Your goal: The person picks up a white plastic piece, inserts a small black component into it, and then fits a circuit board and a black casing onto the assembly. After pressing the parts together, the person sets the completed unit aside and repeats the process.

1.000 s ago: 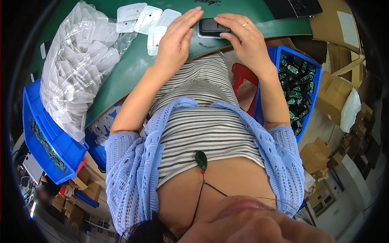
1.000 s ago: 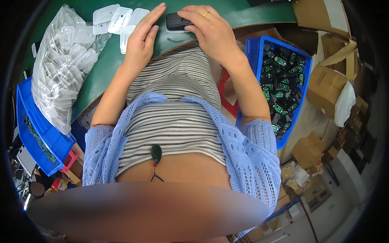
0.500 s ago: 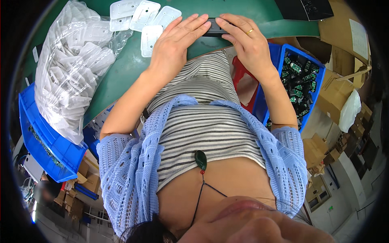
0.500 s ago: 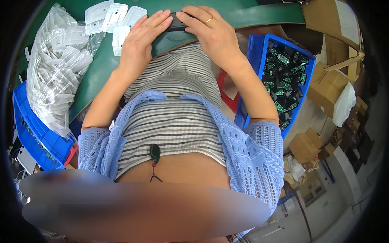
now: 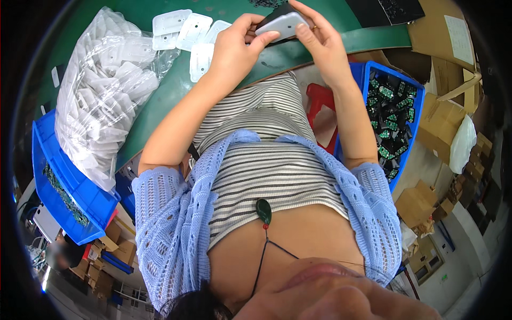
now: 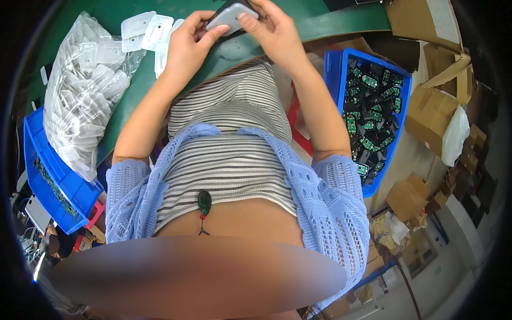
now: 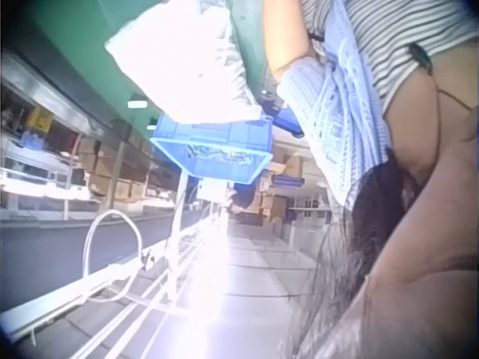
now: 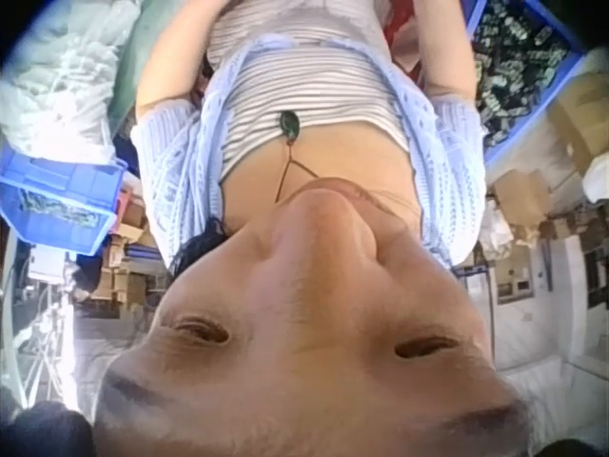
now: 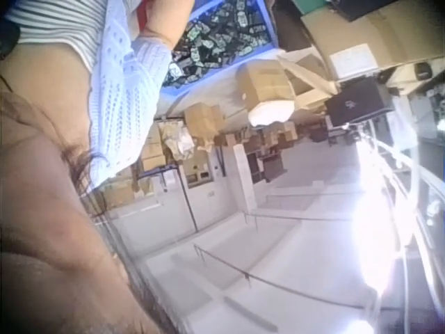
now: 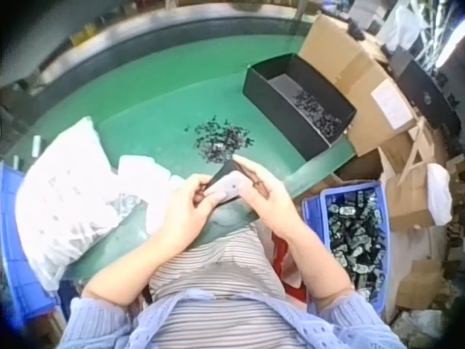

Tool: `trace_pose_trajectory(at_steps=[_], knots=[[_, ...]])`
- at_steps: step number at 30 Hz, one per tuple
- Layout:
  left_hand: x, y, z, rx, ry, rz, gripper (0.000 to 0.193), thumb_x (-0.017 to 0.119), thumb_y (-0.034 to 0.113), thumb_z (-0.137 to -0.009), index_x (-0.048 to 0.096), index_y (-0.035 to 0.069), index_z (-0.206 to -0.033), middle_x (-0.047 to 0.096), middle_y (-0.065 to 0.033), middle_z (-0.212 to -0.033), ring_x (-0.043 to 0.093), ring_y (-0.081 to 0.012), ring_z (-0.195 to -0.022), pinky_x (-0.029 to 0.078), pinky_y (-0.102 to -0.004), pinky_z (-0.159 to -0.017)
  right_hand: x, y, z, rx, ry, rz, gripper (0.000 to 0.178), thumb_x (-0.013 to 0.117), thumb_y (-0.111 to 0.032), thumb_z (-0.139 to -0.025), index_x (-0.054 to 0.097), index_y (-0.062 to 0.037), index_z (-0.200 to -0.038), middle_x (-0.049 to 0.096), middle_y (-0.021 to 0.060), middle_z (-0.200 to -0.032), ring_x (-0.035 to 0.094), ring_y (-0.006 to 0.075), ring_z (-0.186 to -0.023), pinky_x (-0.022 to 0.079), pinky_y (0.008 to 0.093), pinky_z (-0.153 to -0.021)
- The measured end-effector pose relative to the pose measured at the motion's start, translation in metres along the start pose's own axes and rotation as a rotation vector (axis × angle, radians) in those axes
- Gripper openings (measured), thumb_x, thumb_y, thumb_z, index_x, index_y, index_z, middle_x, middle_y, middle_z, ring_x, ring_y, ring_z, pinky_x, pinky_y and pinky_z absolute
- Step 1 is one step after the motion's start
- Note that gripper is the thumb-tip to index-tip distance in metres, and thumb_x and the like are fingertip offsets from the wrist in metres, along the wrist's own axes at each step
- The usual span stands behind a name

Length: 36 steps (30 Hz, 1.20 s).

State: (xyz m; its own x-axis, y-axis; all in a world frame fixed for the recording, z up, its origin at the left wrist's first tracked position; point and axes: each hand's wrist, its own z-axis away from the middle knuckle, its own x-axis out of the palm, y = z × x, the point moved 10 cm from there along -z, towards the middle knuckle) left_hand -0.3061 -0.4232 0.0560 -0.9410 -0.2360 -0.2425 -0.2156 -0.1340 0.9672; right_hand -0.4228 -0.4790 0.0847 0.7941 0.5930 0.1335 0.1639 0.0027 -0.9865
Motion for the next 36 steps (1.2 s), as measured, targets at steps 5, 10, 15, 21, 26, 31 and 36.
trace_pose_trajectory(at_steps=[5, 10, 15, 21, 26, 31, 36], knots=[[-0.008, 0.011, 0.001, -0.034, -0.002, 0.133, 0.029, 0.064, 0.017, -0.082, 0.054, -0.003, -0.100, 0.061, -0.0064, -0.084, 0.057, -0.0091, -0.073, 0.047, -0.0203, -0.066, 0.010, 0.001, -0.005, 0.043, 0.027, -0.089, 0.046, 0.056, -0.003, -0.083, 0.040, 0.0018, -0.126, 0.050, 0.0088, -0.115, 0.047, 0.0151, -0.107, 0.036, 0.0278, -0.093], [-0.012, 0.024, -0.008, 0.015, 0.020, 0.107, 0.028, 0.063, 0.018, -0.082, 0.054, -0.003, -0.098, 0.062, -0.0083, -0.083, 0.060, -0.0135, -0.073, 0.048, -0.0225, -0.065, 0.004, -0.002, -0.019, -0.104, 0.078, -0.040, 0.044, 0.054, 0.000, -0.083, 0.040, 0.0014, -0.125, 0.052, 0.0092, -0.112, 0.050, 0.0155, -0.104, 0.038, 0.0276, -0.091], [-0.042, 0.028, -0.082, 0.047, 0.184, 0.039, 0.014, 0.059, 0.009, -0.081, 0.055, 0.000, -0.091, 0.059, -0.0045, -0.065, 0.053, -0.0085, -0.050, 0.041, -0.0218, -0.047, -0.015, -0.008, -0.033, -0.149, 0.211, 0.024, 0.049, 0.054, -0.004, -0.085, 0.034, 0.0001, -0.129, 0.054, 0.0106, -0.109, 0.051, 0.0144, -0.099, 0.040, 0.0260, -0.087], [-0.160, -0.044, -0.243, -0.038, 0.396, 0.171, 0.016, 0.048, 0.010, -0.087, 0.054, -0.005, -0.090, 0.060, -0.0125, -0.067, 0.055, -0.0147, -0.049, 0.042, -0.0251, -0.039, -0.040, -0.015, -0.009, -0.127, 0.330, 0.222, 0.022, 0.047, -0.012, -0.091, 0.054, 0.0025, -0.106, 0.061, 0.0115, -0.090, 0.058, 0.0141, -0.080, 0.047, 0.0254, -0.073], [-0.251, -0.120, -0.304, -0.241, 0.490, 0.358, 0.020, 0.046, 0.013, -0.089, 0.054, -0.005, -0.093, 0.060, -0.0143, -0.072, 0.060, -0.0219, -0.052, 0.048, -0.0275, -0.038, -0.061, -0.002, 0.016, -0.040, 0.345, 0.198, 0.020, 0.049, -0.014, -0.091, 0.056, 0.0015, -0.101, 0.061, 0.0075, -0.083, 0.056, 0.0097, -0.074, 0.045, 0.0220, -0.067], [-0.253, -0.138, -0.290, -0.460, 0.356, 0.106, 0.026, 0.052, 0.023, -0.088, 0.057, -0.003, -0.085, 0.059, -0.0113, -0.062, 0.058, -0.0207, -0.049, 0.045, -0.0279, -0.036, -0.072, 0.005, 0.020, -0.027, 0.387, 0.285, 0.018, 0.054, -0.012, -0.087, 0.058, -0.0012, -0.101, 0.061, 0.0050, -0.082, 0.056, 0.0090, -0.073, 0.045, 0.0214, -0.066], [-0.233, -0.028, -0.220, -0.277, 0.501, -0.718, 0.035, 0.059, 0.030, -0.082, 0.060, -0.003, -0.070, 0.057, -0.0117, -0.055, 0.056, -0.0206, -0.049, 0.042, -0.0321, -0.044, -0.047, -0.006, 0.000, -0.128, 0.320, 0.785, 0.014, 0.061, -0.011, -0.082, 0.062, -0.0020, -0.093, 0.061, 0.0026, -0.086, 0.053, 0.0079, -0.071, 0.043, 0.0209, -0.064]])
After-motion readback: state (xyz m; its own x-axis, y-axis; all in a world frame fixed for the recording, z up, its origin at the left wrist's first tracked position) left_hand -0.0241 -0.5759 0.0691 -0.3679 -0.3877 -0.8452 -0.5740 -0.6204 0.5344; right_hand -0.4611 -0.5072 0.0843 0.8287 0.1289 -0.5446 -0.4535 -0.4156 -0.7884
